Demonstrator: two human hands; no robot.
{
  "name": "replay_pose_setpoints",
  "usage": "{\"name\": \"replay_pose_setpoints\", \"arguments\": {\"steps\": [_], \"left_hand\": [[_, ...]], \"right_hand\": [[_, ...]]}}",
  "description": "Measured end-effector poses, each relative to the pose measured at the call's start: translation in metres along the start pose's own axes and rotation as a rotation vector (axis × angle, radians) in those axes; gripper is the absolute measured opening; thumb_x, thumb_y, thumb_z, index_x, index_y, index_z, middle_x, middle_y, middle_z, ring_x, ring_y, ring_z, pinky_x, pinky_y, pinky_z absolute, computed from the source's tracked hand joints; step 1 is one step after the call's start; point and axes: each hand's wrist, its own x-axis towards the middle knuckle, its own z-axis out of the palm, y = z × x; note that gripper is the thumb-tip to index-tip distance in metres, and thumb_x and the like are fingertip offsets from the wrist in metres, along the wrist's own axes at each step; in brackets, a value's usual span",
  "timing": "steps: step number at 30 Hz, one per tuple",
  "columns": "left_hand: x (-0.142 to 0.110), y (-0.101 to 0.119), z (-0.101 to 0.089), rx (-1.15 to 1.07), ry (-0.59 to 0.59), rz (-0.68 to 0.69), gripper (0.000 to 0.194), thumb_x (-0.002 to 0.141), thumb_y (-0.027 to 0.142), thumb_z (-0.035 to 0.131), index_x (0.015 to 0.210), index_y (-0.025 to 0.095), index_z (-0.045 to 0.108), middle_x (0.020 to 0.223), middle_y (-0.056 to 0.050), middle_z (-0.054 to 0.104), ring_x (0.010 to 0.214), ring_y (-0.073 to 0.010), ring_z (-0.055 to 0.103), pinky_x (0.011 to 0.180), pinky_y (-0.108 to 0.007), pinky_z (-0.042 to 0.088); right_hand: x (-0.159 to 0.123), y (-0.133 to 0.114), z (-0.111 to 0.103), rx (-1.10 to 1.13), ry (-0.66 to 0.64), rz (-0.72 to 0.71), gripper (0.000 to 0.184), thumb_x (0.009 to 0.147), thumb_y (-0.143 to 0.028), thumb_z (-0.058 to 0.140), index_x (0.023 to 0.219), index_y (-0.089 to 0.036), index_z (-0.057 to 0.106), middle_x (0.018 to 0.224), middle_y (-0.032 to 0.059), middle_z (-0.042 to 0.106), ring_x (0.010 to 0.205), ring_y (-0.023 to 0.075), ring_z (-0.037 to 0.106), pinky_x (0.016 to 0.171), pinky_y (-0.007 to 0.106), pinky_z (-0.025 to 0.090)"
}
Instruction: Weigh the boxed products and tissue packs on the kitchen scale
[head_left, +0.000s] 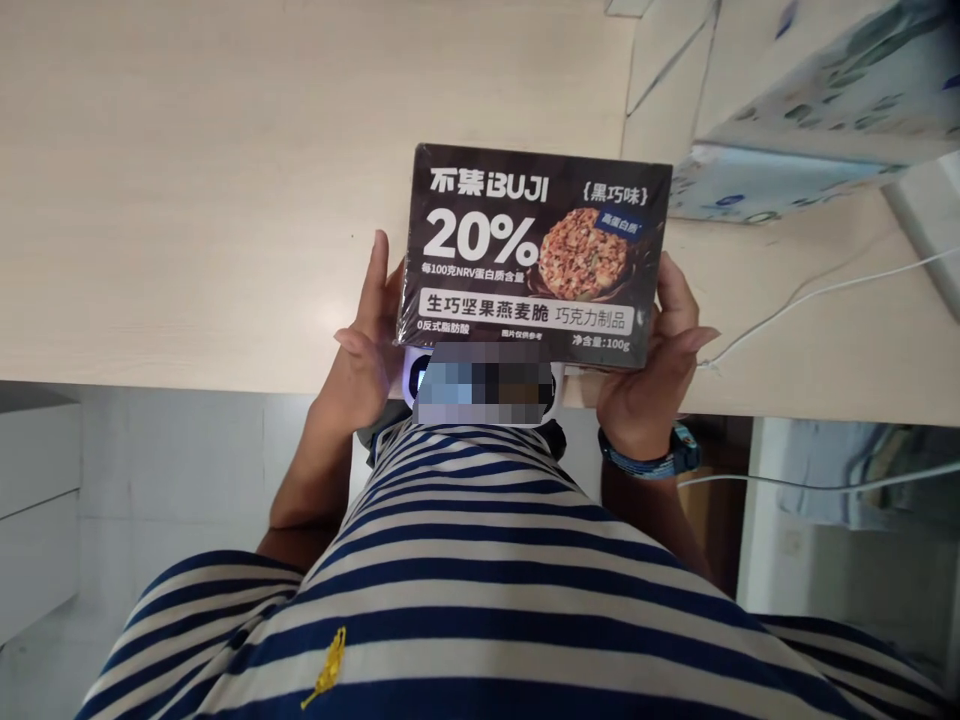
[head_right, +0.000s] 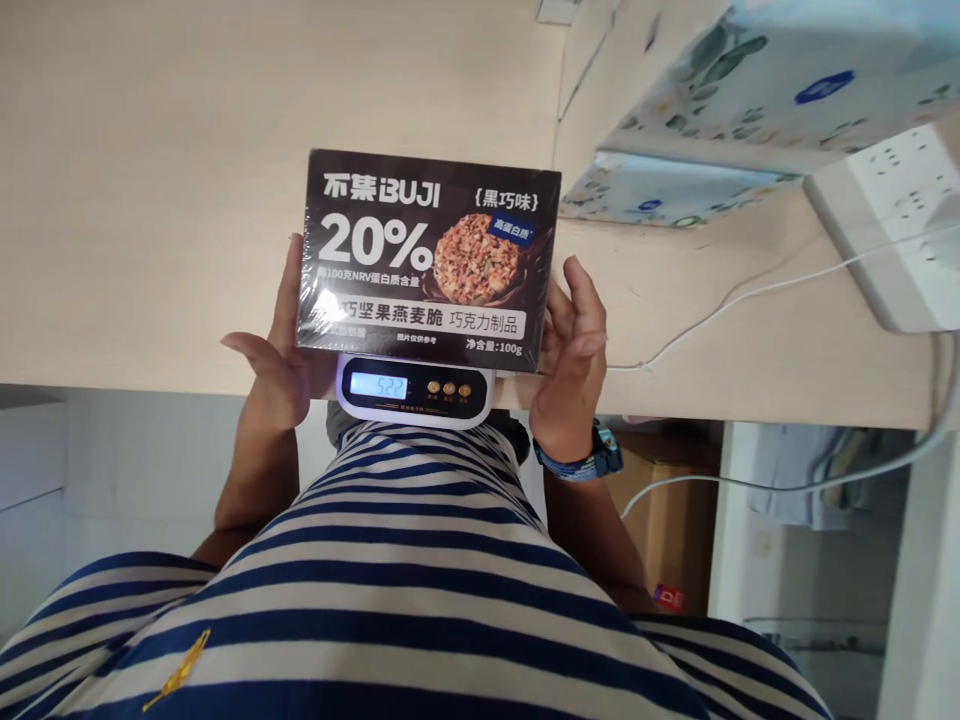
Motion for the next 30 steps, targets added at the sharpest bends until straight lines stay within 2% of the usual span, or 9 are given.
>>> {"name": "replay_pose_setpoints", "arguments": {"steps": [3,6,9,14,17,24,27,30], "left_hand": [[0.0005,-0.0004,0.0026,-0.017,0.018,-0.011,0.099,0.088,0.103,0.033,0.169,0.047,0.041,0.182,0.006,0.039,0.177,-0.0377,-0.003,0.144,-0.070,0.023],[0.0008,0.0006,0.0050,-0.005,0.004,0.012,0.094,0.091,0.101,0.034,0.169,0.049,0.041,0.183,0.010,0.037,0.177,-0.0374,-0.005,0.143,-0.071,0.025],[0.0005,0.0028,0.0066,-0.024,0.013,0.000,0.093,0.093,0.099,0.034,0.169,0.047,0.041,0.184,0.010,0.035,0.177,-0.0379,-0.005,0.143,-0.070,0.025],[-0.0007,0.0053,0.0093,-0.046,0.031,-0.042,0.097,0.093,0.098,0.036,0.172,0.043,0.038,0.184,0.006,0.036,0.178,-0.0377,0.004,0.143,-0.069,0.029],[-0.0008,0.0059,0.0106,-0.035,0.029,-0.029,0.095,0.094,0.097,0.034,0.172,0.043,0.038,0.182,0.005,0.039,0.178,-0.0373,0.009,0.143,-0.069,0.031],[0.0016,0.0033,0.0064,0.023,-0.017,0.000,0.097,0.093,0.100,0.028,0.171,0.045,0.039,0.177,0.004,0.048,0.178,-0.0366,0.003,0.142,-0.070,0.031],[0.0015,0.0031,0.0068,0.016,0.007,-0.013,0.098,0.091,0.101,0.031,0.169,0.044,0.044,0.176,0.003,0.050,0.178,-0.0361,0.001,0.143,-0.069,0.029],[0.0004,0.0050,0.0078,0.001,0.046,-0.035,0.094,0.093,0.098,0.038,0.166,0.040,0.050,0.175,0.002,0.051,0.179,-0.0358,0.002,0.144,-0.069,0.025]], "right_hand": [[0.0001,-0.0021,0.0029,0.011,0.019,0.010,0.086,0.097,-0.086,0.049,0.159,-0.028,0.057,0.154,0.0131,0.067,0.162,0.0376,0.051,0.135,0.067,0.038],[0.0003,-0.0046,0.0055,0.027,0.034,-0.021,0.078,0.099,-0.083,0.048,0.154,-0.029,0.063,0.164,0.0103,0.061,0.167,0.0366,0.045,0.137,0.066,0.035],[0.0013,-0.0047,0.0055,0.048,0.035,-0.024,0.078,0.097,-0.084,0.052,0.150,-0.029,0.065,0.170,0.0092,0.055,0.168,0.0376,0.043,0.136,0.065,0.037],[0.0010,-0.0028,0.0031,0.035,0.034,-0.017,0.081,0.096,-0.085,0.051,0.154,-0.029,0.061,0.174,0.0080,0.051,0.171,0.0372,0.036,0.137,0.067,0.034],[0.0000,-0.0038,0.0036,0.028,0.040,-0.012,0.080,0.096,-0.085,0.053,0.153,-0.030,0.062,0.175,0.0072,0.050,0.172,0.0373,0.034,0.136,0.067,0.037],[0.0007,-0.0013,0.0039,0.048,0.041,-0.038,0.084,0.095,-0.086,0.055,0.153,-0.026,0.061,0.172,0.0101,0.052,0.171,0.0370,0.036,0.136,0.064,0.039],[0.0016,0.0005,0.0026,0.038,0.059,-0.029,0.089,0.091,-0.090,0.056,0.153,-0.027,0.061,0.174,0.0091,0.049,0.172,0.0375,0.035,0.135,0.065,0.040],[0.0016,0.0001,0.0024,0.023,0.063,-0.010,0.093,0.087,-0.093,0.057,0.152,-0.028,0.061,0.173,0.0094,0.051,0.168,0.0404,0.041,0.132,0.069,0.043]]}}
